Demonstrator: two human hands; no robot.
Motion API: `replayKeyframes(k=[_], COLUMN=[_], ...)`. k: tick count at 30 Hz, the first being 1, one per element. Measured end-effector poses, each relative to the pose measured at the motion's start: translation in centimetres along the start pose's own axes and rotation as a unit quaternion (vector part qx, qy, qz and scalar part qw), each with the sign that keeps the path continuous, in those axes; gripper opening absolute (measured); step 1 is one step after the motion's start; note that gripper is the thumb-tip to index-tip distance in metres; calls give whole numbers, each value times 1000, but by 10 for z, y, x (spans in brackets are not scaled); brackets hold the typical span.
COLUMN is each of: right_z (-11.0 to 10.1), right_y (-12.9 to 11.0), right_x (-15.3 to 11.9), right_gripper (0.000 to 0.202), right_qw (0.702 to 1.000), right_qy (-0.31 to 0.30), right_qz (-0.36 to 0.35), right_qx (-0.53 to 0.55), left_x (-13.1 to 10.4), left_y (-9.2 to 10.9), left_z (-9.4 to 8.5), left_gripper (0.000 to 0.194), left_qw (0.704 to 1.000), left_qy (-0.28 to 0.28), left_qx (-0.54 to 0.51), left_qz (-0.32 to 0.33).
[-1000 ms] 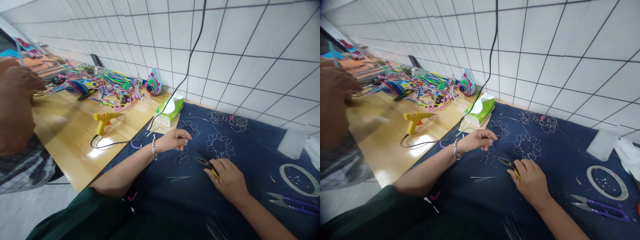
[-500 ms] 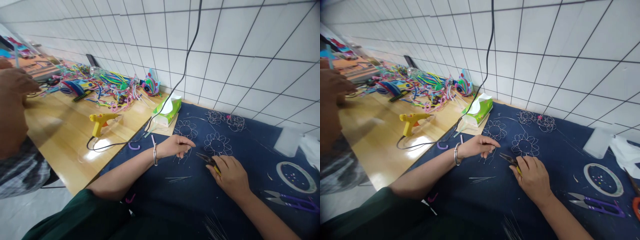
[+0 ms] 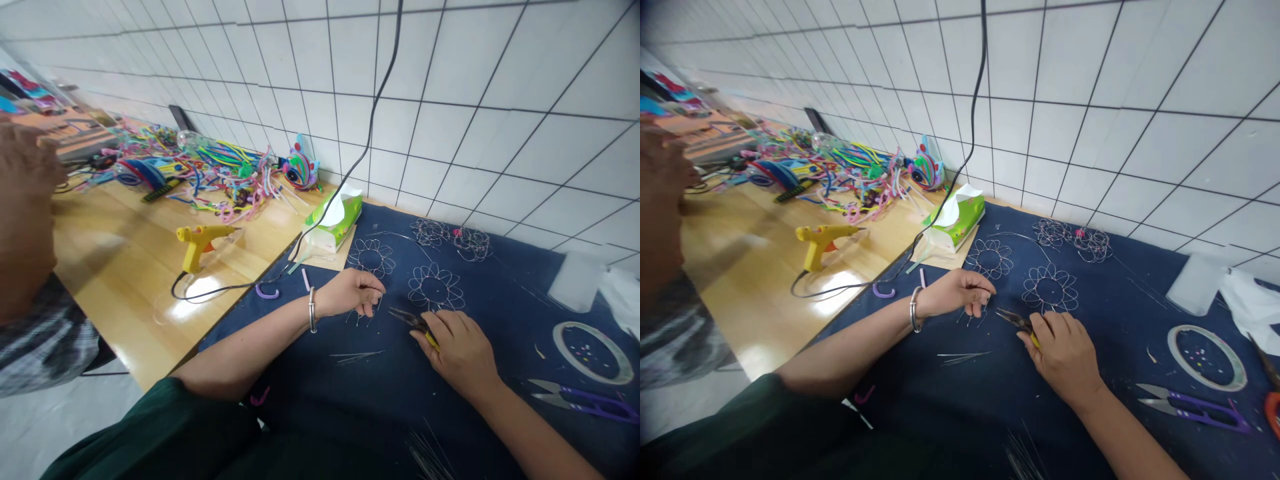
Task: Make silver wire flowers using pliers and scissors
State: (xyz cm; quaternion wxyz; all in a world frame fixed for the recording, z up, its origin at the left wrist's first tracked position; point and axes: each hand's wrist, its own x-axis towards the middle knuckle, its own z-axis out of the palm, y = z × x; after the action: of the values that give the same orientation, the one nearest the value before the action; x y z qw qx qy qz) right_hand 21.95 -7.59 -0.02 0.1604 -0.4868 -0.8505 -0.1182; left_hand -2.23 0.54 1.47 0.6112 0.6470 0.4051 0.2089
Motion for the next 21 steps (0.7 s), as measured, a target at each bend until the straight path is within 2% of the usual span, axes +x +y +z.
replayKeyframes(k=[4, 8, 21], right_z=[1, -1, 1], right_y=[1, 1, 0], right_x=[0, 0, 0], right_gripper=[30, 31, 31], right_qw=[1000, 1000, 999], right_qy=[-1, 13, 4], right_qz=[1, -7, -16], right_qx=[-3, -23, -32], left_x=[0, -3, -5], left_y=[2, 5, 4], left_z=[0, 0, -2], left_gripper=[31, 30, 27], left_qw=[1000, 1000, 987], left_qy=[5, -15, -64], left_qx=[-10, 10, 143], left_qz=[7, 13, 24])
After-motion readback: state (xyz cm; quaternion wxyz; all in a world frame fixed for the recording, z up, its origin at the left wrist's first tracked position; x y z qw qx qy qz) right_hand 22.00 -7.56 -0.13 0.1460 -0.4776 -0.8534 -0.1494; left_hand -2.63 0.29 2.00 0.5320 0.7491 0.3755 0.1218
